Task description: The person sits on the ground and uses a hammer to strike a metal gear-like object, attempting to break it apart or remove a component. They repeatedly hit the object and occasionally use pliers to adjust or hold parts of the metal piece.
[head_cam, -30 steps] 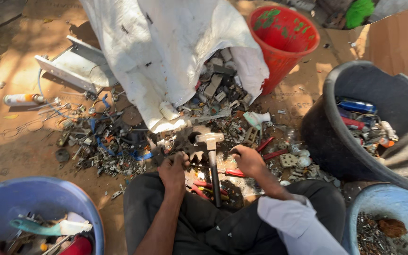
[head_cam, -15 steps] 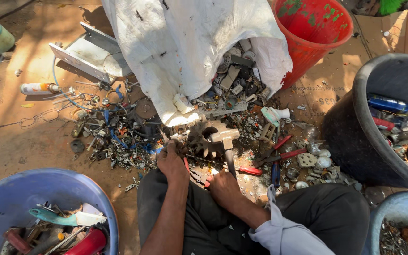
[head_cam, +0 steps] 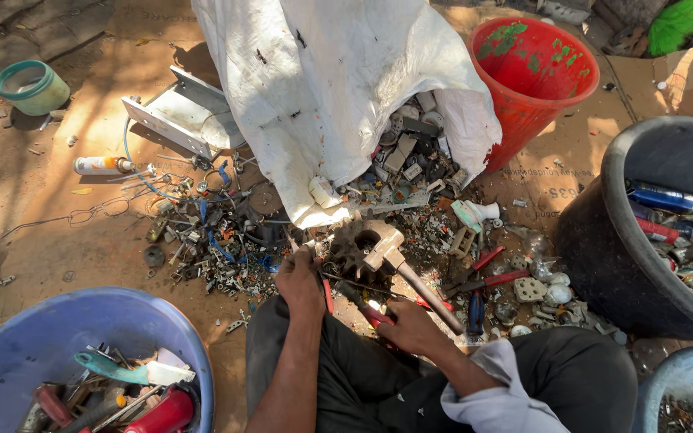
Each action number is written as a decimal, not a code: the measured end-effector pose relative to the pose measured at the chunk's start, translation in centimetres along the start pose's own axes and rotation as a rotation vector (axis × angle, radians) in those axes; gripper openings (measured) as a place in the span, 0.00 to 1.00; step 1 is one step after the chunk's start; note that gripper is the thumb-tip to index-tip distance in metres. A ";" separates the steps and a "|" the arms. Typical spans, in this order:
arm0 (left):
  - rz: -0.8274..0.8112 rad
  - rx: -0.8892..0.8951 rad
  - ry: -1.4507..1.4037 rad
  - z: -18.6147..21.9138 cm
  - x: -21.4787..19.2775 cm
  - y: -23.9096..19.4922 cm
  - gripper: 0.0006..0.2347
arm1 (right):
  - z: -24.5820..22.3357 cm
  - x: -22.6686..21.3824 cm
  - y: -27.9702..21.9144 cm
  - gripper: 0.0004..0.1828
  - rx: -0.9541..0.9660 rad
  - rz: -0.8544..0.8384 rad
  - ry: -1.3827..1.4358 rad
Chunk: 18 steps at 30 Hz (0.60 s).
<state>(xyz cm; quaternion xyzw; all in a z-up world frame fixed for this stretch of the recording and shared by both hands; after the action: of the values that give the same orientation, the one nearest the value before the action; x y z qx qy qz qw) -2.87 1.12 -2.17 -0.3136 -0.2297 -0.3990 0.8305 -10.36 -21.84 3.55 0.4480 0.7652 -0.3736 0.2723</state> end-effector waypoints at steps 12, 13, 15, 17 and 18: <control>-0.127 -0.271 0.100 -5.1 1.5 -3.3 0.07 | -2.0 0.2 -0.4 0.25 0.088 -0.028 0.799; -0.122 -0.265 0.072 -5.4 1.3 -3.0 0.07 | -1.8 0.4 -0.3 0.27 0.111 -0.047 0.816; -0.120 -0.232 0.096 -5.9 1.0 -2.5 0.07 | -1.6 0.8 0.2 0.20 0.169 -0.099 0.924; -0.122 -0.182 0.200 -6.3 0.8 -2.0 0.07 | -1.3 1.0 0.5 0.16 0.184 -0.114 0.944; -0.121 -0.174 0.224 -6.4 0.7 -1.9 0.08 | -1.2 1.1 0.6 0.15 0.171 -0.103 0.910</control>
<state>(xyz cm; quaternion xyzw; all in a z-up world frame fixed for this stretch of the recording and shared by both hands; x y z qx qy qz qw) -3.11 -4.68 -5.59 -0.3234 -0.1189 -0.4993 0.7950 -10.44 -20.09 3.21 0.5485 0.7947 -0.2138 -0.1481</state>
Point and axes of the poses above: each hand's wrist, its own y-axis towards the middle knuckle, its own x-axis out of the palm, z = x × y, the point moved 1 cm from there along y, towards the middle knuckle, and after that the axes turned 1 degree about x, right-handed, at the moved point
